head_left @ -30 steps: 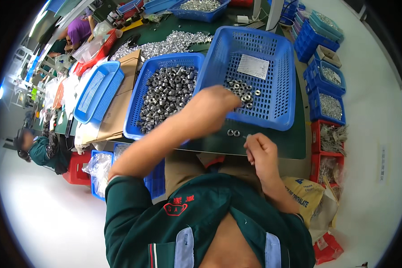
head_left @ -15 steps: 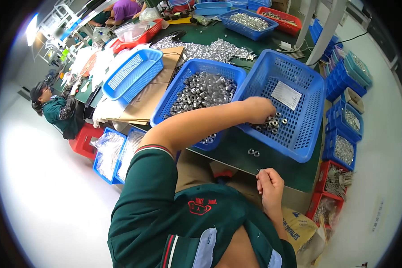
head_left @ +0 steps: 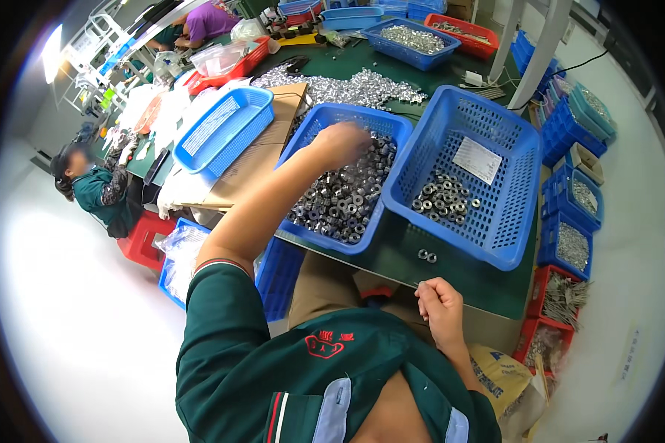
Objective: Assembling small hardware components by placing metal rings onto metal shafts at a manufacturing workbench.
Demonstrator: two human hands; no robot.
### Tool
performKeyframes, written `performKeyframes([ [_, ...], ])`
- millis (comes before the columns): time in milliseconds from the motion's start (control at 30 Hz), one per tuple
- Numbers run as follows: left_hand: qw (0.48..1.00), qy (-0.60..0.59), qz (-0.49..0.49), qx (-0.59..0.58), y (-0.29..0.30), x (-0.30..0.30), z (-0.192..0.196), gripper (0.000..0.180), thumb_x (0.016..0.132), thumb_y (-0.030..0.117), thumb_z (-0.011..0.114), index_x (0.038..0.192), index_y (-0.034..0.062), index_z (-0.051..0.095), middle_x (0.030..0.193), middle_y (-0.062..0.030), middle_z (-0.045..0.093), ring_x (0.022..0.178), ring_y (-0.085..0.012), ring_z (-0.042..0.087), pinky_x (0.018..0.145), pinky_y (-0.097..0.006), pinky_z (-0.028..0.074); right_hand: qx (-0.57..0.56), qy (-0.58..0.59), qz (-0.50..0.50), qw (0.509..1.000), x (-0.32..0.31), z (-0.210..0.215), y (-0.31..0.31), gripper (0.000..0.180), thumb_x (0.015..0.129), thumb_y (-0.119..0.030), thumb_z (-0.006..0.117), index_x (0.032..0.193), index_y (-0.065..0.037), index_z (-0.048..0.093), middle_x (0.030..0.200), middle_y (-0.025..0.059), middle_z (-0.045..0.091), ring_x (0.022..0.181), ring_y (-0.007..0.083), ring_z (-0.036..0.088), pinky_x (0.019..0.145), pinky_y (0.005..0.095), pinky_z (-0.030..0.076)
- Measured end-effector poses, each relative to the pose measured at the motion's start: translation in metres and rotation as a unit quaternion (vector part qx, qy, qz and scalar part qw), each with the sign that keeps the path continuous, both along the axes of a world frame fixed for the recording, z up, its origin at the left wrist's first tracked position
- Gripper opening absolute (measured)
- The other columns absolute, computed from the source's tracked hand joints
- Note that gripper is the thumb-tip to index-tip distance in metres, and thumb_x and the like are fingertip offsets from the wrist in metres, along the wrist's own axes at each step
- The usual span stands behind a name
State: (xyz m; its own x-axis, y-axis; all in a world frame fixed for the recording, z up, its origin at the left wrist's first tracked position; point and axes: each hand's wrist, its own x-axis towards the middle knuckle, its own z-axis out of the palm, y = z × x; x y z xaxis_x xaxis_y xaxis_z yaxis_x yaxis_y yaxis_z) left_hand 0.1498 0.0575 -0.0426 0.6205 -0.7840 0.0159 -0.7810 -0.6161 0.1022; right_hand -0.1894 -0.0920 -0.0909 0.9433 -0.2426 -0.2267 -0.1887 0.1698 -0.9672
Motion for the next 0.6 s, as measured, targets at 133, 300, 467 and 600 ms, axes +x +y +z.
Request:
performKeyframes([
  [133, 0.998, -0.054, -0.019, 0.004, 0.006, 0.0, -0.005, 0.025, 0.077, 0.011, 0.067, 0.102, 0.0141, 0.068, 0.104, -0.01, 0.062, 0.104, -0.03, 0.059, 0.086, -0.041, 0.049, -0.012, 0.002, -0.004, 1.0, -0.003, 0.002, 0.002, 0.019, 0.096, -0.015, 0.055, 0.081, -0.003, 0.058, 0.059, -0.0023, 0.051, 0.05, 0.0029, 0.042, 0.046, 0.0192, 0.032],
  [300, 0.998, -0.032, -0.046, -0.021, 0.015, -0.001, 0.0, 0.027, 0.077, 0.01, 0.069, 0.104, 0.0113, 0.067, 0.101, -0.0105, 0.064, 0.099, -0.0292, 0.061, 0.084, -0.04, 0.05, -0.019, 0.007, -0.006, 1.0, -0.003, 0.0, 0.004, 0.019, 0.096, -0.016, 0.055, 0.082, -0.003, 0.058, 0.059, -0.0024, 0.051, 0.051, 0.0028, 0.042, 0.047, 0.0191, 0.032],
  [467, 0.84, 0.414, 0.063, -0.346, 0.031, -0.016, 0.004, 0.024, 0.089, 0.007, 0.064, 0.111, -0.0014, 0.061, 0.095, -0.0092, 0.067, 0.081, -0.0162, 0.066, 0.073, -0.028, 0.054, -0.045, 0.008, 0.007, 0.999, -0.001, 0.003, 0.006, 0.02, 0.096, -0.017, 0.055, 0.083, -0.004, 0.059, 0.06, -0.0026, 0.05, 0.051, 0.0029, 0.042, 0.047, 0.0191, 0.033],
  [600, 0.594, 0.639, 0.041, -0.487, 0.037, -0.061, 0.018, 0.028, 0.088, 0.003, 0.063, 0.115, -0.0014, 0.06, 0.098, -0.0119, 0.068, 0.084, -0.0171, 0.067, 0.076, -0.029, 0.056, -0.058, -0.006, 0.014, 0.998, 0.004, 0.002, 0.007, 0.02, 0.096, -0.017, 0.056, 0.083, -0.003, 0.059, 0.059, -0.0028, 0.05, 0.051, 0.0029, 0.042, 0.047, 0.0193, 0.033],
])
